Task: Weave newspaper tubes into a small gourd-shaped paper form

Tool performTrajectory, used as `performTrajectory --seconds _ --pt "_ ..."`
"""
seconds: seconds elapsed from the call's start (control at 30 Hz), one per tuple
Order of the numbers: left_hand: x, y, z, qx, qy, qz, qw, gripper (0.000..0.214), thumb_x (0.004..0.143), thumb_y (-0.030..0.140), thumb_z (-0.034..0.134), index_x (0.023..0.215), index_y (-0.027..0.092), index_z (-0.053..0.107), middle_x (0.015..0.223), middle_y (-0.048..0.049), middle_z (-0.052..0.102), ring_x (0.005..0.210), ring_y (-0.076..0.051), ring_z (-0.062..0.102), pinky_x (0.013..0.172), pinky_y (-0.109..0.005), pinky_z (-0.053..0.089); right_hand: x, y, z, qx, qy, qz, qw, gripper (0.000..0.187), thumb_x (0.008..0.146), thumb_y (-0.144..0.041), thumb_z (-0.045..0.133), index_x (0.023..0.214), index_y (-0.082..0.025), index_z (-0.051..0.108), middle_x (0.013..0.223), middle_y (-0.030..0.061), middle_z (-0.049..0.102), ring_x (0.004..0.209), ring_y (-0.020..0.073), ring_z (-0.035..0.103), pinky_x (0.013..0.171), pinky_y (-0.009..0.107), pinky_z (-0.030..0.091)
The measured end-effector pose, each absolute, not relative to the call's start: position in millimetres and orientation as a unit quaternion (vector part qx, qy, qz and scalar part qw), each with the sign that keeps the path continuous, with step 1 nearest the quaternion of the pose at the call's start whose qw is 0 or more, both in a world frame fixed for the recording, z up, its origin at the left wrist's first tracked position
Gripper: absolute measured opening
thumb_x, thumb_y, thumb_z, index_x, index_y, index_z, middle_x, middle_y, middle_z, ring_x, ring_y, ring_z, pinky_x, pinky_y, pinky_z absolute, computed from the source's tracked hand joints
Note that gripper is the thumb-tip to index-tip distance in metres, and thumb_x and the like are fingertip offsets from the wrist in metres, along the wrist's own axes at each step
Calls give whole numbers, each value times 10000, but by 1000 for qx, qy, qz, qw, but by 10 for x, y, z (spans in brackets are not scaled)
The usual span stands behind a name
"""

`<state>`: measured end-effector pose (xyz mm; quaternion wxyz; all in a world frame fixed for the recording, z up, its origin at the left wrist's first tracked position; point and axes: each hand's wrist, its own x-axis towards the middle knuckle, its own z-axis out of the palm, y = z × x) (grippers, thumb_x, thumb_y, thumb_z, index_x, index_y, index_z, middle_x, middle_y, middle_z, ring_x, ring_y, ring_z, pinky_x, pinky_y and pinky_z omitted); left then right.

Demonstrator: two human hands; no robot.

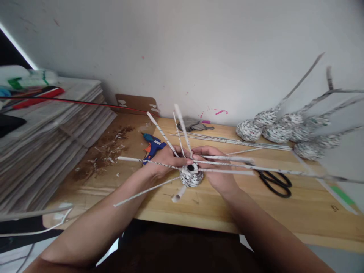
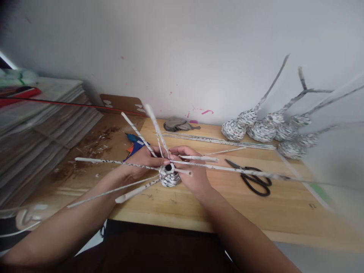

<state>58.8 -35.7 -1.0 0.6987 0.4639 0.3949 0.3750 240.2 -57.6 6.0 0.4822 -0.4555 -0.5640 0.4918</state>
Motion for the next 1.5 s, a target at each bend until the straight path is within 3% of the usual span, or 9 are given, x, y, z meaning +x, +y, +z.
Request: performTrajectory --seconds 0.2,0.33,0.53,0.67,0.9,1.07,1.23,1.37,1.5 --pt "542 -296 -39 469 393 356 706 369 599 346 908 760 118 667 653 -17 661 636 -151 623 640 -280 456 2307 -591 71 -480 -442 541 531 198 690 -236 710 867 -217 622 676 -45 647 544 136 610 534 271 504" --pt "535 -271 -62 468 402 360 699 396 595 375 908 764 123 653 662 -16 666 650 -154 627 659 -283 461 2293 -611 61 -441 -466 526 558 227 660 -165 681 850 -222 570 721 -39 659 657 146 649 630 271 533" --pt "590 -321 -65 449 420 391 685 315 626 307 889 755 122 669 602 6 644 548 -91 544 564 -230 381 2353 -626 83 -486 -590 435 475 134 786 -227 627 914 -200 655 869 53 739 768 204 696 701 328 551" --pt "594 -309 -71 407 395 388 726 341 602 307 907 752 116 668 664 -29 695 599 -121 616 607 -252 443 2340 -625 73 -457 -525 509 507 255 811 -268 661 1055 -215 607 874 38 762 787 207 726 726 338 571" --pt "576 -298 -73 404 397 404 718 382 575 327 924 708 115 635 596 -7 667 524 -100 585 540 -229 418 2344 -614 59 -429 -478 521 562 192 884 -385 668 933 -220 584 771 5 736 669 167 702 651 306 565" --pt "584 -338 -44 425 421 403 693 315 635 278 887 762 124 643 620 -4 668 533 -99 586 537 -229 426 2490 -602 152 -482 -710 243 451 169 935 -290 591 1032 -216 709 928 70 734 814 204 684 736 346 537" --pt "582 -338 -50 463 420 393 674 328 629 299 886 767 121 647 647 -4 664 563 -89 571 553 -221 414 2596 -645 284 -475 -814 -46 332 157 913 -256 633 813 -199 740 877 81 717 895 250 625 857 413 425" --pt "583 -362 -30 477 425 391 662 343 620 330 885 761 121 652 641 -1 649 568 -91 558 557 -227 404 2609 -652 268 -519 -818 29 244 179 913 -283 636 759 -211 693 772 39 727 760 216 625 730 353 394" --pt "595 -394 21 479 424 378 669 320 618 304 886 777 129 670 683 -16 669 601 -105 577 586 -252 423 2626 -610 233 -540 -787 191 228 169 975 -339 534 996 -226 658 782 17 741 664 188 638 614 304 386"
